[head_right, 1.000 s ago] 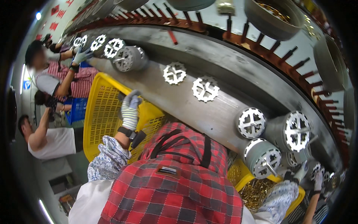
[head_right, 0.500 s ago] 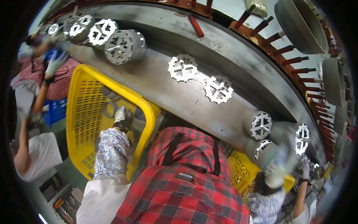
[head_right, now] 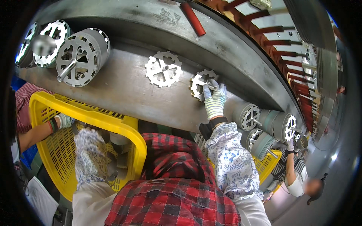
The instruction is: Assembling metal gears and housing components on a factory assembly line.
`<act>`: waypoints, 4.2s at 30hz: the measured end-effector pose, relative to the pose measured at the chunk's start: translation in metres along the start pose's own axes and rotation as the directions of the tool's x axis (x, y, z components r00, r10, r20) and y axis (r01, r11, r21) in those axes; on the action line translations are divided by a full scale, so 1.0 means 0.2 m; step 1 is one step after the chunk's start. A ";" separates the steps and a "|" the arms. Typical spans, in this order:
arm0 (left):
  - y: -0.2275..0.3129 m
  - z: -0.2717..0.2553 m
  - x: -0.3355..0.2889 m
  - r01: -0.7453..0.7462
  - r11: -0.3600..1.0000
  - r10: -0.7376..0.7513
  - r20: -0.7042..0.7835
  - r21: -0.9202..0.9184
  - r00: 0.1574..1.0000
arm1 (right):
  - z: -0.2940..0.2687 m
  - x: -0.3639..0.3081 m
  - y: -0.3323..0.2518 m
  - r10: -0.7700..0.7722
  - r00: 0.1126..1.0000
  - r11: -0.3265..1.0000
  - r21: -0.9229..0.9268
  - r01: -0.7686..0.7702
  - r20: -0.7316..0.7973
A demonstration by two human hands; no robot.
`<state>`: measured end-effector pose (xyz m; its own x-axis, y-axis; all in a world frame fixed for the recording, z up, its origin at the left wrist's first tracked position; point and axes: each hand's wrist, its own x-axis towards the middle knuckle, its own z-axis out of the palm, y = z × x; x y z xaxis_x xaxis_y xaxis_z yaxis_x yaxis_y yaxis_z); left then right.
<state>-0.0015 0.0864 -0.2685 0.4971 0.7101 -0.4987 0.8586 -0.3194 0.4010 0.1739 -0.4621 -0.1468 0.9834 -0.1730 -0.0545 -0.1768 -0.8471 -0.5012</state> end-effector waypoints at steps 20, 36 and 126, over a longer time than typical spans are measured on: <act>1.56 0.45 -1.72 -0.953 -0.295 0.855 0.464 0.069 -0.231 | -0.72 -0.45 0.34 -0.016 0.973 0.804 0.576 0.149 -0.229; 1.44 0.84 -1.72 -0.518 0.661 0.744 0.387 -0.543 0.545 | -0.46 -0.18 0.13 -0.364 0.908 0.879 0.246 0.408 -0.206; 1.50 0.97 -1.80 -0.565 0.773 0.634 0.394 -0.289 0.666 | -0.37 -0.18 0.29 -0.437 0.876 0.878 0.112 0.465 -0.203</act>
<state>0.1011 -0.3866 -0.1189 0.9246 0.0230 -0.3803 0.3463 -0.4669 0.8137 0.1242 -0.5427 -0.1108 0.9306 0.1170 0.3469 0.3063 -0.7679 -0.5626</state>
